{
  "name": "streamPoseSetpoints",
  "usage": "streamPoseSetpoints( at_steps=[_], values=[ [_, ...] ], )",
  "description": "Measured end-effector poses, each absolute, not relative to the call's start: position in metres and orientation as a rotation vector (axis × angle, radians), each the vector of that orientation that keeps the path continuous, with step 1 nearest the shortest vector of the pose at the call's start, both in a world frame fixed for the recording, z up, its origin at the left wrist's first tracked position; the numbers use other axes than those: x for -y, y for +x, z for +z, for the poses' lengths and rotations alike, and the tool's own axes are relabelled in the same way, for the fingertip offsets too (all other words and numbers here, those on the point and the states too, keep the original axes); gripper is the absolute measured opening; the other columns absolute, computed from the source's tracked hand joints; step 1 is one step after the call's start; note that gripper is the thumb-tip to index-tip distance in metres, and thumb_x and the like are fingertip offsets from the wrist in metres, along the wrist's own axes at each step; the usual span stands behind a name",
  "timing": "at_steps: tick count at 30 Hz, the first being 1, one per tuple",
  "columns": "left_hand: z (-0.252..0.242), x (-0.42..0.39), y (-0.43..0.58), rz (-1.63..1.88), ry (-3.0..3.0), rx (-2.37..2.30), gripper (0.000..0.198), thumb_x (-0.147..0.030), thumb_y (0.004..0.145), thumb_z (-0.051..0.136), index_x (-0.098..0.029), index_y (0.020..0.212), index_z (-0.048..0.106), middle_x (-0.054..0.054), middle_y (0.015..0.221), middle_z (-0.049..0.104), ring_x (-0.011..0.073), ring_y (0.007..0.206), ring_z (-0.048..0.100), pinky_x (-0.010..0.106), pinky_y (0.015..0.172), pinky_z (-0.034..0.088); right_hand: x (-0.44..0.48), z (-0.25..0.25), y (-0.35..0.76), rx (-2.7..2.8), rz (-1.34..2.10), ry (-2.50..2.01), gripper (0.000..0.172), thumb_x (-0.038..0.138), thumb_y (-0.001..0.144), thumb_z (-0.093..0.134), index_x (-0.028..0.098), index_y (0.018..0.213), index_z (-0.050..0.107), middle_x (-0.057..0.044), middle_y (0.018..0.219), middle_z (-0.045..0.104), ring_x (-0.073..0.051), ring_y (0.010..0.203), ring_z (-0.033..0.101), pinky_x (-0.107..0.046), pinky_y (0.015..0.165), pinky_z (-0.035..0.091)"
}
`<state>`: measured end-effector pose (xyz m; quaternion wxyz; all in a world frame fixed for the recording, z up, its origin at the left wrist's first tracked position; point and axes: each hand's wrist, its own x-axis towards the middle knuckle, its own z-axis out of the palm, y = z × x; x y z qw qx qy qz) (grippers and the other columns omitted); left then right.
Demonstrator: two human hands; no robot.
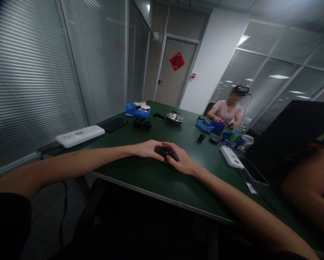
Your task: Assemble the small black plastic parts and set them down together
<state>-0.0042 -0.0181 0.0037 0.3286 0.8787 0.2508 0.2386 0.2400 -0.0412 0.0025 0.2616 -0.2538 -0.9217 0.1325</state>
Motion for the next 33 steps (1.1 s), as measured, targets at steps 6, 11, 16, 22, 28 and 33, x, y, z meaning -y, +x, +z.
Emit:
streamPoseSetpoints(
  at_steps=[6, 11, 16, 22, 28, 33],
  values=[
    [0.0048, 0.0195, -0.0053, 0.603, 2.281, -0.686, 0.056, -0.044, 0.079, 0.081, -0.012, 0.123, 0.069, 0.008, 0.110, 0.074, 0.0216, 0.096, 0.069, 0.030, 0.082, 0.049, 0.0432, 0.0049, 0.2394, 2.507, 0.371, -0.662, 0.052, 0.043, 0.103, 0.049, 0.023, 0.151, 0.043, -0.014, 0.142, 0.059, -0.031, 0.123, 0.060, -0.051, 0.105, 0.050],
    [0.0039, 0.0191, -0.0058, 0.616, 2.257, -0.664, 0.058, -0.043, 0.078, 0.082, -0.013, 0.126, 0.068, 0.009, 0.114, 0.074, 0.0225, 0.101, 0.069, 0.031, 0.088, 0.049, 0.0447, 0.0067, 0.2386, 2.514, 0.365, -0.657, 0.052, 0.044, 0.103, 0.048, 0.023, 0.150, 0.044, -0.014, 0.139, 0.060, -0.031, 0.120, 0.061, -0.050, 0.103, 0.051],
    [0.0021, 0.0173, -0.0064, 0.628, 2.216, -0.578, 0.063, -0.043, 0.078, 0.083, -0.016, 0.132, 0.064, 0.008, 0.118, 0.073, 0.0214, 0.102, 0.068, 0.032, 0.091, 0.049, 0.0452, 0.0074, 0.2397, 2.525, 0.363, -0.640, 0.049, 0.042, 0.103, 0.047, 0.022, 0.148, 0.047, -0.013, 0.137, 0.061, -0.030, 0.117, 0.061, -0.049, 0.101, 0.051],
    [0.0043, 0.0190, -0.0060, 0.607, 2.261, -0.695, 0.056, -0.048, 0.076, 0.082, -0.012, 0.117, 0.068, 0.007, 0.106, 0.071, 0.0211, 0.094, 0.066, 0.029, 0.080, 0.047, 0.0438, 0.0065, 0.2422, 2.533, 0.331, -0.631, 0.045, 0.037, 0.102, 0.047, 0.023, 0.144, 0.050, -0.012, 0.128, 0.064, -0.029, 0.108, 0.062, -0.046, 0.095, 0.051],
    [0.0075, 0.0222, -0.0048, 0.584, 2.300, -0.760, 0.051, -0.052, 0.075, 0.081, -0.013, 0.105, 0.066, 0.003, 0.095, 0.067, 0.0182, 0.086, 0.062, 0.026, 0.072, 0.042, 0.0428, 0.0065, 0.2410, 2.534, 0.344, -0.596, 0.041, 0.030, 0.102, 0.044, 0.025, 0.141, 0.053, -0.011, 0.128, 0.064, -0.029, 0.113, 0.061, -0.047, 0.100, 0.048],
    [0.0093, 0.0237, -0.0048, 0.583, 2.308, -0.757, 0.051, -0.054, 0.075, 0.080, -0.015, 0.102, 0.065, 0.002, 0.093, 0.065, 0.0180, 0.085, 0.060, 0.027, 0.071, 0.041, 0.0413, 0.0055, 0.2409, 2.529, 0.331, -0.582, 0.041, 0.026, 0.102, 0.042, 0.025, 0.142, 0.055, -0.010, 0.126, 0.063, -0.027, 0.112, 0.061, -0.046, 0.099, 0.049]
  ],
)
